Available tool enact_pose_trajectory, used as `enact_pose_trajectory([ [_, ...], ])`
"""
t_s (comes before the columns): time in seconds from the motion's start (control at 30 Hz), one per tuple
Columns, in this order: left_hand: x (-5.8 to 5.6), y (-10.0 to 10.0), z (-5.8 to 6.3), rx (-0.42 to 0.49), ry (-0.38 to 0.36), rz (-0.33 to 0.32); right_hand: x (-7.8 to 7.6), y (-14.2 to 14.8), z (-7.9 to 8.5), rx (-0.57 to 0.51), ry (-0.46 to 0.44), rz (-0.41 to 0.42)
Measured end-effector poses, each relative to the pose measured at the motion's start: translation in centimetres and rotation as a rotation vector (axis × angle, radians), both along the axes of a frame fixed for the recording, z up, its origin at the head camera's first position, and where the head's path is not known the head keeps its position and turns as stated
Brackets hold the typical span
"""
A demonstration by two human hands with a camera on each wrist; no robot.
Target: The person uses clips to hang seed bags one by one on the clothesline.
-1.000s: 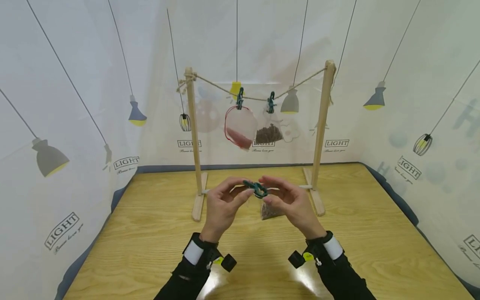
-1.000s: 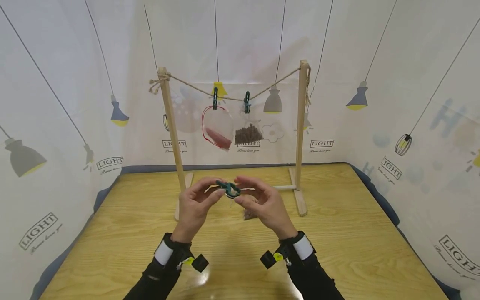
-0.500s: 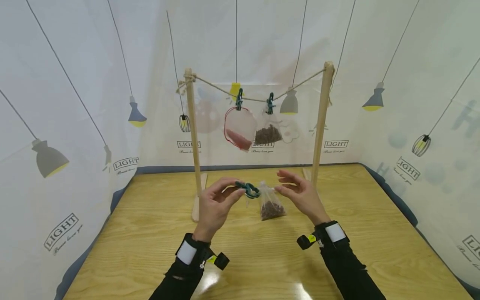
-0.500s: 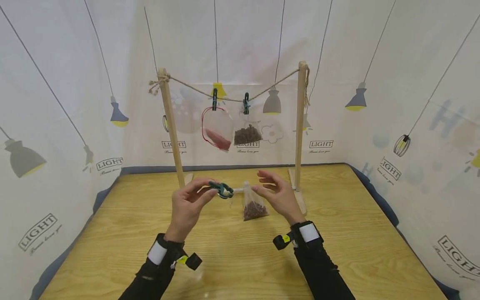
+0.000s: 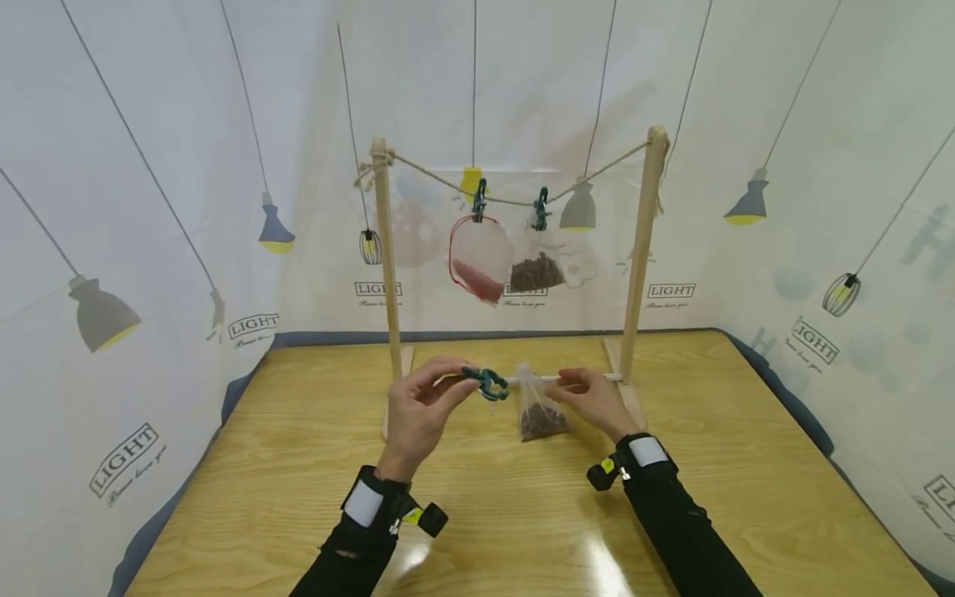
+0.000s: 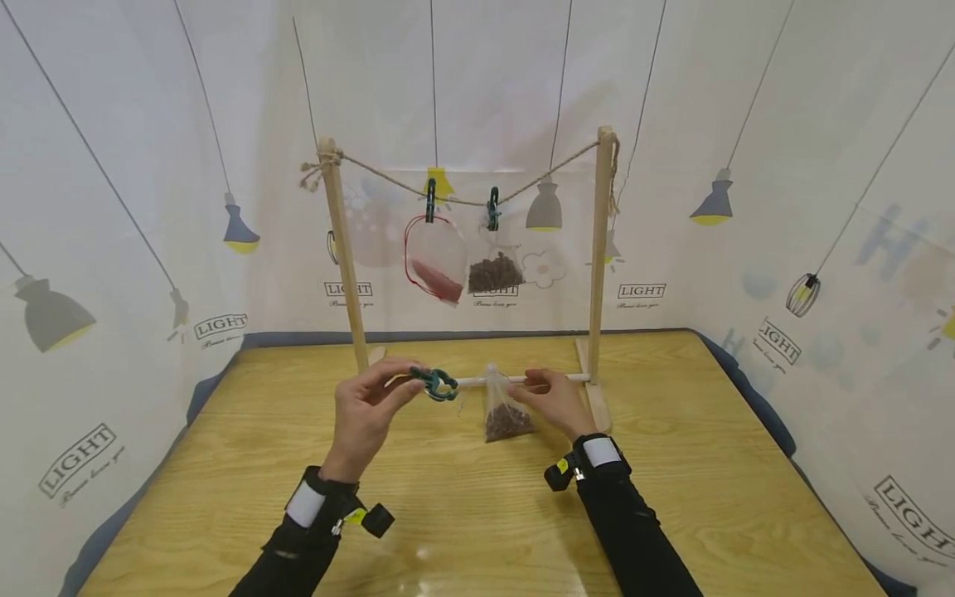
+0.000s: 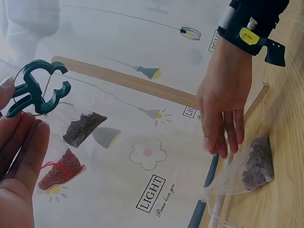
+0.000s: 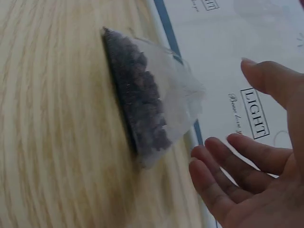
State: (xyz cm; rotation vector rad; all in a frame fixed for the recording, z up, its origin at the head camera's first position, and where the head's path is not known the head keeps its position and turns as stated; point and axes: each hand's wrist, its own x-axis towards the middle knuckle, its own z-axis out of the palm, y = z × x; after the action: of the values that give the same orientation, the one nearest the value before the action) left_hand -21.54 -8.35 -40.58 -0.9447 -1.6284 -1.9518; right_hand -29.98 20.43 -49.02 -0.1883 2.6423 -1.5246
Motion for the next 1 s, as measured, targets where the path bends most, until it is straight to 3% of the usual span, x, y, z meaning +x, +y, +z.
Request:
enact_pose_trajectory([
  [0.2, -0.1, -0.3, 0.1, 0.001, -0.005, 0.006, -0.6, -0.8, -0.8, 0.096, -0.016, 0.010],
  [0.57, 0.1, -0.4, 0.2, 0.011, -0.029, 0.033, -1.2, -1.7, -1.8, 0.129, -0.011, 0.002],
  [1.0, 0.2, -0.5, -0.1, 0.010, -0.056, 0.049, -1.2, -1.6, -2.8, 0.040, 0.018, -0.028],
])
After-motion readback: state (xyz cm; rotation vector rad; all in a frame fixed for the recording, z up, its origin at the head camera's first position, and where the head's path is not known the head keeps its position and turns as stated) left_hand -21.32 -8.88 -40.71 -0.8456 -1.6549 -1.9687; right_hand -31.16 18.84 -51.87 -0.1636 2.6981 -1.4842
